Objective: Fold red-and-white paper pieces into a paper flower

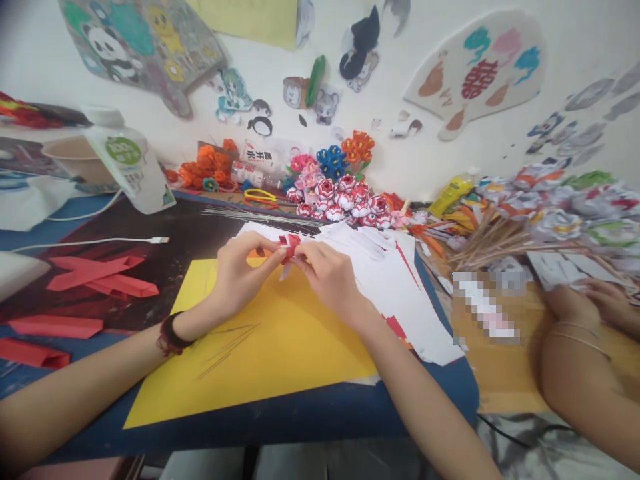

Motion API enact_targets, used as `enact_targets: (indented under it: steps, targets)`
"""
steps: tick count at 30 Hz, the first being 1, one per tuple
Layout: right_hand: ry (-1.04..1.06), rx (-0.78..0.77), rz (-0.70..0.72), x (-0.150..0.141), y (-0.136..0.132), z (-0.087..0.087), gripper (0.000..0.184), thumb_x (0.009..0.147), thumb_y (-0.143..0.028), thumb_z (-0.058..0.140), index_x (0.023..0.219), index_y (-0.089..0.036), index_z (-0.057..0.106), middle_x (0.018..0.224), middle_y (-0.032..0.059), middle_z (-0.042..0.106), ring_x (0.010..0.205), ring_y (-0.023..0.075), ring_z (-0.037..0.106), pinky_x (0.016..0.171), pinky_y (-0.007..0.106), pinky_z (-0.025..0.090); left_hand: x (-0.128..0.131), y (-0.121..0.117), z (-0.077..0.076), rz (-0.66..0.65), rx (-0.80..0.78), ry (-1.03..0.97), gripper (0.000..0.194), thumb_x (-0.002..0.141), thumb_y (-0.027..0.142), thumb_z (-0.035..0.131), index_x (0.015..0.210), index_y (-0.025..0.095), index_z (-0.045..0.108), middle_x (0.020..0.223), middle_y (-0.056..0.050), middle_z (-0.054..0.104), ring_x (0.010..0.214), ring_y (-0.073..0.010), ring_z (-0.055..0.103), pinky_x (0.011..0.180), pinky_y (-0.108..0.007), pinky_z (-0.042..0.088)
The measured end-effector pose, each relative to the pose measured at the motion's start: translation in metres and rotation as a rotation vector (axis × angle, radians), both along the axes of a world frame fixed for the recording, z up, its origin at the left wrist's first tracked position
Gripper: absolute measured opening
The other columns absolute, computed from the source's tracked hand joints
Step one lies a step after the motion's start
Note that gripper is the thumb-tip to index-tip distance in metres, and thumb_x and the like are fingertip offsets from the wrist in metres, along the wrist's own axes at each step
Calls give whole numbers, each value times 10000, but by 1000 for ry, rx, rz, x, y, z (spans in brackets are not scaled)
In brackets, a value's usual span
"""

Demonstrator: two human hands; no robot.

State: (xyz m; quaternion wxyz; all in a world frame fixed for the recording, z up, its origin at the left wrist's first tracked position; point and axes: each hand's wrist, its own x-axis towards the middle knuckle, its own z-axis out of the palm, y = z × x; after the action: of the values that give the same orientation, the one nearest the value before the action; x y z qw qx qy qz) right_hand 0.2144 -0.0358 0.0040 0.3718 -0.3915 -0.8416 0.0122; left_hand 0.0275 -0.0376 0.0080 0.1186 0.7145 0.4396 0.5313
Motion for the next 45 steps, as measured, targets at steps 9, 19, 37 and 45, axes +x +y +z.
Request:
enact_targets:
  steps: [9, 19, 37, 45]
  targets:
    - [49, -26, 48, 2, -1, 3, 125, 970, -272, 478, 995, -237, 595, 877, 30, 669, 770, 155, 612, 710, 284, 454, -1, -2, 8, -44, -117, -102, 148, 833, 316, 697, 726, 216, 714, 715, 18, 700, 652, -117, 553, 639, -275, 419]
    - [45, -87, 32, 2, -1, 2, 158, 972, -319, 470, 975, -237, 606, 877, 30, 670, 761, 152, 612, 712, 285, 452, -4, 5, 8, -33, -146, -48, 142, 842, 301, 682, 739, 207, 707, 708, 20, 683, 638, -113, 531, 613, -267, 387]
    - [745, -436, 17, 1, 8, 3, 183, 836, -387, 686, 839, -222, 607, 906, 38, 701, 887, 189, 694, 885, 382, 544, -3, 1, 0, 100, 144, 430, 297, 937, 452, 549, 786, 198, 583, 771, 4, 654, 732, -158, 571, 669, -318, 315]
    - [747, -439, 137, 1, 9, 2, 122, 815, -325, 718, 829, -221, 656, 1022, 53, 705, 975, 192, 677, 948, 397, 529, -2, -1, -8, 169, 222, 510, 260, 938, 375, 538, 781, 194, 637, 714, -20, 671, 663, -167, 583, 634, -313, 343]
